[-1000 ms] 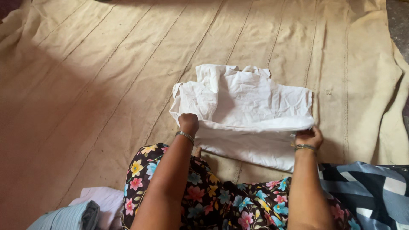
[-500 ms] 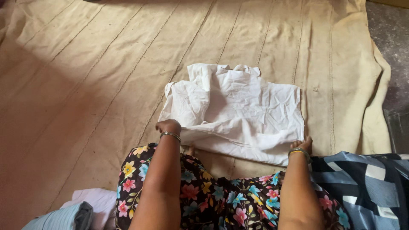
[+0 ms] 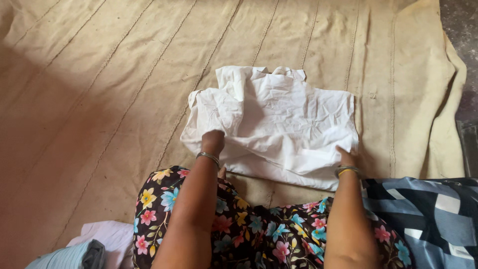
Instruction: The person folds a white shirt on a floor mat and then places it into a bag.
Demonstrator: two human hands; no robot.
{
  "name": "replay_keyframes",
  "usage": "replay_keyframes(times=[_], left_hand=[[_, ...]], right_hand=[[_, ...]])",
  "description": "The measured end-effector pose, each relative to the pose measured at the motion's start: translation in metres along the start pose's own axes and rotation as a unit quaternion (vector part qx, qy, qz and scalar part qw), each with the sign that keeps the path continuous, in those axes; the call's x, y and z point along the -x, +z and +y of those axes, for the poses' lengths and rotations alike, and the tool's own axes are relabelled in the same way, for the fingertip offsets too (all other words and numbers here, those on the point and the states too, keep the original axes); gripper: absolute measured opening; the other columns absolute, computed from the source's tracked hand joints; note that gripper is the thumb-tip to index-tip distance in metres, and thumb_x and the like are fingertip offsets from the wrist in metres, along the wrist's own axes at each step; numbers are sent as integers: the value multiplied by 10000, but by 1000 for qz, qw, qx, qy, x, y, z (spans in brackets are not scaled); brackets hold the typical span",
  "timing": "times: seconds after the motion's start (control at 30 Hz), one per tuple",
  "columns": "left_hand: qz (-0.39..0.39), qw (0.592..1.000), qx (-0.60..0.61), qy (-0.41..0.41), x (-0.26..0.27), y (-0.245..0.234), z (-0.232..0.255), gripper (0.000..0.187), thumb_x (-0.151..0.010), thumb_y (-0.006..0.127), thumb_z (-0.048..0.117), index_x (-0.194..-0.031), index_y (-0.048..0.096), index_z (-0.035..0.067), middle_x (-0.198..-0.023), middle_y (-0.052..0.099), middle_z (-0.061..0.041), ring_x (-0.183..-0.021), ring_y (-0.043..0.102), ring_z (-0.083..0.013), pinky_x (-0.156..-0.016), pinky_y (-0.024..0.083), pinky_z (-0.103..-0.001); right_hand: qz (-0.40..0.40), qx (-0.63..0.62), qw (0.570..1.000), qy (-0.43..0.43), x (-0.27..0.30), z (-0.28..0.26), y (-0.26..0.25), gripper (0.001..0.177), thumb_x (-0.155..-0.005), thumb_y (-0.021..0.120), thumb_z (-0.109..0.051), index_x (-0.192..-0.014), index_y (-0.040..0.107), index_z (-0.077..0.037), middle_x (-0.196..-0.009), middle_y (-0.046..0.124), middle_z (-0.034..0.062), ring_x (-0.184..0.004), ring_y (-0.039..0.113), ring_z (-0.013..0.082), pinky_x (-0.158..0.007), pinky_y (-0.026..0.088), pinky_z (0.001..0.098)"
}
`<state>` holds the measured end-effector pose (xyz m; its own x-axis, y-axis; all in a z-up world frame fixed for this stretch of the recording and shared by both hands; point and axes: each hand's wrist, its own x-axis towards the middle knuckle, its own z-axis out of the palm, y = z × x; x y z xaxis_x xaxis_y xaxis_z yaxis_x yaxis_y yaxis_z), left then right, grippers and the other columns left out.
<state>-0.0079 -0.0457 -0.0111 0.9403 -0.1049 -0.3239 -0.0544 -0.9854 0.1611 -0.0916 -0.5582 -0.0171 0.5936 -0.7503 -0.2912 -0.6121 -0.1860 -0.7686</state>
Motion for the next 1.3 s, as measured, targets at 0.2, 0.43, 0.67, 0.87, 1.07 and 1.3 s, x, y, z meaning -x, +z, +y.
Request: replay_keyframes(times=[0.2,0.43,0.67,0.87,1.07,1.3], left_hand=[[211,939,271,-3,37,-62,-3,227,-880,620,43,-962,779,182,-1045,717,-153,-977,700,-337,-847,536,-407],[-242,951,-103,164,-5,18,-39,381,-787,858,188,-1148,742,149,-1265,703,-67,-1140,670,-282,-940,533,-417],[-105,990,95,-1,-7,13,-17,514,-845,761,535,-1064,779,70,-1100,746,-162,-1049,706,-357,-921,544,-470],[122,979,161,28,-27,29,9,233,-929,644,285,-954,774,93,-996,745,-183,-973,708,-398,-865,557,-499],[66,985,142,73,-34,62,38,406,-692,793,187,-1091,738,139,-1172,672,-170,-1066,660,-384,-849,555,-484],[18,979,203,-2,-38,34,14,264,-793,827,350,-984,794,171,-1021,770,-91,-977,712,-313,-829,565,-436]], right_hand=[[-82,-403,911,-22,10,-18,-46,590,-730,838,-260,-1275,666,-113,-1186,691,62,-921,736,187,-813,588,368],[132,-22,983,127,41,-1,-51,716,-780,788,-449,-1321,572,-33,-1281,612,193,-1093,625,337,-929,492,476],[138,140,972,126,47,7,-38,907,-830,738,-637,-1367,478,46,-1376,532,324,-1265,513,488,-1044,395,583],[101,238,963,79,39,17,-22,823,-682,827,-355,-1392,557,-37,-1381,609,243,-1335,510,464,-1127,374,559],[116,114,986,-17,34,14,-20,390,-840,677,-164,-1191,718,1,-1254,729,260,-1216,689,393,-1071,522,460],[212,78,971,-78,32,12,-18,352,-893,676,-126,-1227,660,-18,-1183,702,234,-1081,671,415,-939,506,485]])
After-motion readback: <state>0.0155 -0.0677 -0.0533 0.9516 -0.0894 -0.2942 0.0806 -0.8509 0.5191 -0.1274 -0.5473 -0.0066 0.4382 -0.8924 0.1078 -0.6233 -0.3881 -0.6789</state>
